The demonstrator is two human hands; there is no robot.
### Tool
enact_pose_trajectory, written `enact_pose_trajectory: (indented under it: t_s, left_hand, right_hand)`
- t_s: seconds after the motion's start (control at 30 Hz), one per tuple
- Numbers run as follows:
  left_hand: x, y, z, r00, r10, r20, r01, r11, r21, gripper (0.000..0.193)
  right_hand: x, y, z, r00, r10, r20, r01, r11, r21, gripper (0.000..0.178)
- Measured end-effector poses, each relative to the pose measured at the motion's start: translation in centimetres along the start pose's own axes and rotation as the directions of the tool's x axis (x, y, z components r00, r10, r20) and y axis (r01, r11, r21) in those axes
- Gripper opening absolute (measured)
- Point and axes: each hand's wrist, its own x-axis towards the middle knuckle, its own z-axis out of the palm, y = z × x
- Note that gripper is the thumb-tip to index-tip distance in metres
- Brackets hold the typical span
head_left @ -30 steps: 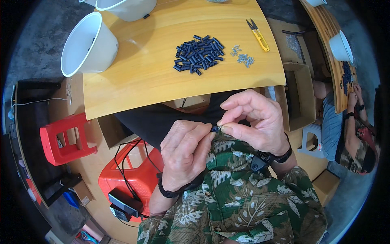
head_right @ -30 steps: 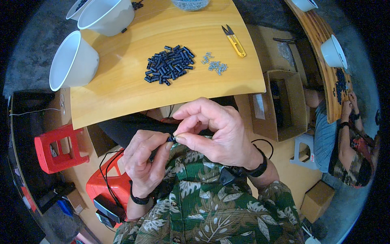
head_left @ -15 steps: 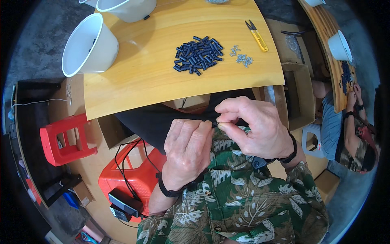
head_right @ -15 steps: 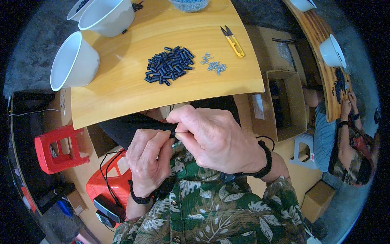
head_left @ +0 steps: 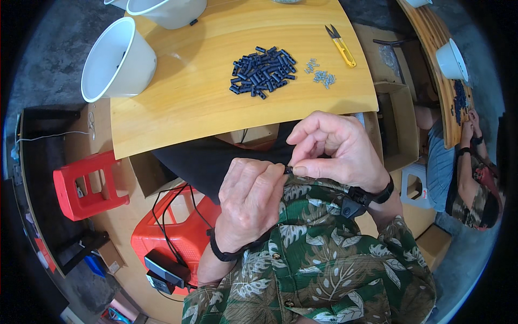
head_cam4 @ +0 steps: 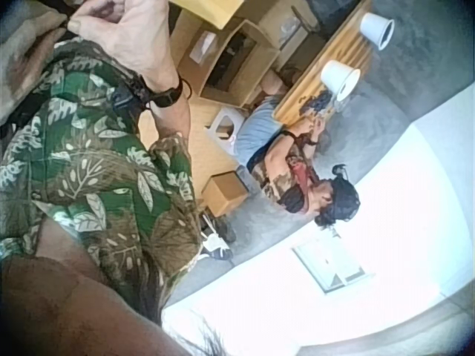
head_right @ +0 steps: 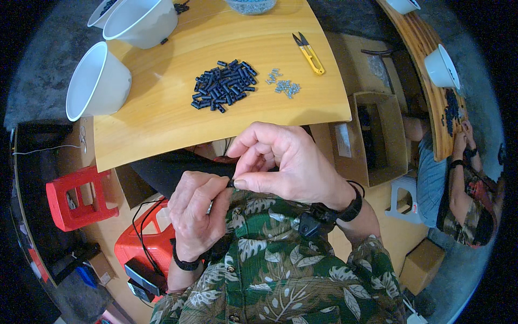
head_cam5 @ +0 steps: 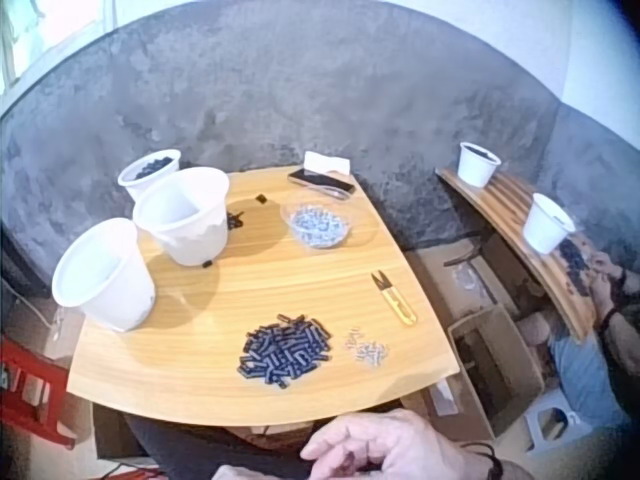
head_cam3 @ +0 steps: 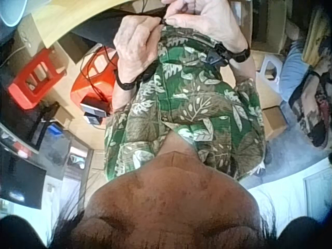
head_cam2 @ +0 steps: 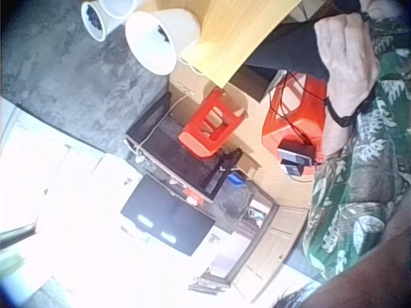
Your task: Assembling small metal clips onto black plastic components by hand.
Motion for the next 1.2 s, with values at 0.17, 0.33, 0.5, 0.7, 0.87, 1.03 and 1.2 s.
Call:
enact_pose_trajectory:
  t_s: [0.17,0.33,0.5,0.7,0.87,1.03,1.2]
  left_hand:
    - [-0.1,-0.1,0.1,0.999,0.036,0.0,-0.036,0.999,-0.012,0.033]
    - [-0.3,-0.2,0.2,0.999,0.036,-0.023,-0.036,0.999,-0.037,0.033]
    - [-0.5,-0.4,0.2,1.0,0.022,-0.02,-0.023,0.998,-0.063,0.03]
    - [-0.4,-1.2,0.1,0.991,-0.131,-0.029,0.115,0.938,-0.327,0.023]
    - [-0.6,-1.0,0.0,0.991,-0.131,-0.041,0.117,0.962,-0.246,0.025]
    - [-0.6,-0.9,0.3,0.993,-0.111,-0.028,0.108,0.988,-0.11,0.026]
    - [-0.4,-0.8,0.5,0.976,-0.217,-0.013,0.216,0.974,-0.066,0.022]
  right_hand:
    - [0.5,-0.4,-0.4,0.988,0.129,0.09,-0.139,0.984,0.109,0.035]
    - [1.0,-0.6,0.0,0.967,0.225,0.122,-0.244,0.955,0.17,0.034]
    - [1.4,2.1,0.0,0.943,0.233,0.235,-0.306,0.887,0.347,0.034]
    - [1.0,2.8,1.3,0.97,0.149,0.193,-0.24,0.728,0.642,0.031]
    - [0.8,3.6,1.4,0.988,0.062,0.144,-0.12,0.887,0.445,0.016]
    - [0.5,3.5,1.7,0.998,0.058,-0.035,-0.051,0.981,0.188,0.015]
    - [0.5,3.4,2.5,0.995,-0.058,-0.085,0.052,0.996,-0.078,0.013]
